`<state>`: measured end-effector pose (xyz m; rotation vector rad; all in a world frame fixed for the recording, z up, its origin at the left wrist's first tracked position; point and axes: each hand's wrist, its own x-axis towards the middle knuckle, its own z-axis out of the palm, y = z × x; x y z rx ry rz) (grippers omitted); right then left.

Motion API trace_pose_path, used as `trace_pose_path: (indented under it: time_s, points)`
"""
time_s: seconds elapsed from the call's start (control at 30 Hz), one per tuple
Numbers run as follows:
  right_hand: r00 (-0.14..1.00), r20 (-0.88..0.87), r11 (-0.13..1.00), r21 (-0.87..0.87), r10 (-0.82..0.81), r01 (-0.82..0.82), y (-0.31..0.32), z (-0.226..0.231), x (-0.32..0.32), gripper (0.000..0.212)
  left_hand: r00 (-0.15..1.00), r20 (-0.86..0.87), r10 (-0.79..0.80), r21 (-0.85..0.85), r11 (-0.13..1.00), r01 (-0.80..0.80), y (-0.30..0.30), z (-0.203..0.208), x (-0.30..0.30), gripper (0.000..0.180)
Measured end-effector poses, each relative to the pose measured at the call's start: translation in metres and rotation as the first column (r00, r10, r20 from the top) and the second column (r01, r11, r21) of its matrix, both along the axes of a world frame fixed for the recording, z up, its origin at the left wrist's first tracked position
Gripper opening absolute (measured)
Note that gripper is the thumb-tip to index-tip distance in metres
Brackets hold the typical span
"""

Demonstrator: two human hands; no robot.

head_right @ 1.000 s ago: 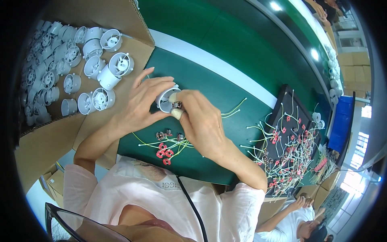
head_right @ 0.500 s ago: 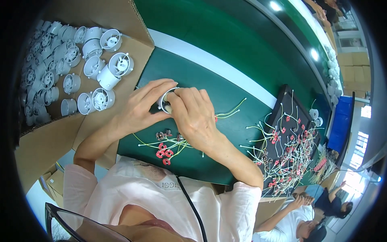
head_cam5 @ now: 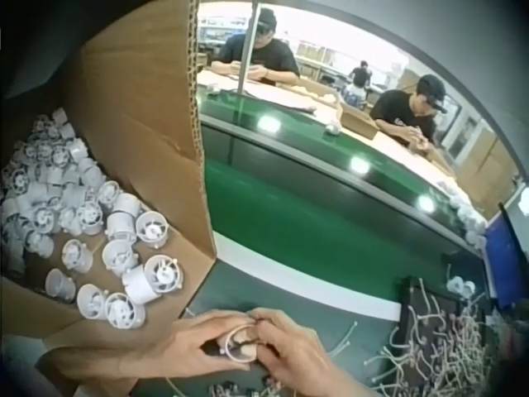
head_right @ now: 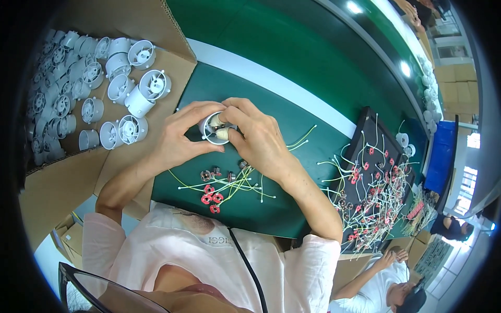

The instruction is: Assembling electrical components by inserting wiring into plastic housings on an assembly line.

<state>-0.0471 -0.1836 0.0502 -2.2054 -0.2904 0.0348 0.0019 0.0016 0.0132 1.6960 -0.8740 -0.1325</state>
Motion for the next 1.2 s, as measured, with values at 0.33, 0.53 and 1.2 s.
trace_pose_path:
  time_s: [0.33, 0.53, 1.2]
  points:
    - [0.997, 0.069, 0.991, 0.132, 0.020, -0.029, -0.021, -0.019, 0.034, 0.026, 0.935, 0.307, 0.180, 0.286, 0.919, -0.270, -0.002, 0.030, 0.005, 0.062]
    - [0.908, -0.022, 0.882, -0.248, -0.418, 0.400, -0.083, -0.011, 0.093, 0.022, 0.666, 0.730, 0.153, 0.492, 0.558, -0.668, 0.023, 0.042, 0.025, 0.051]
    - [0.962, 0.259, 0.803, -0.552, -0.090, 0.223, -0.068, 0.004, -0.063, 0.017, 0.717, 0.697, 0.012, 0.353, 0.864, -0.358, 0.002, 0.015, 0.003, 0.048]
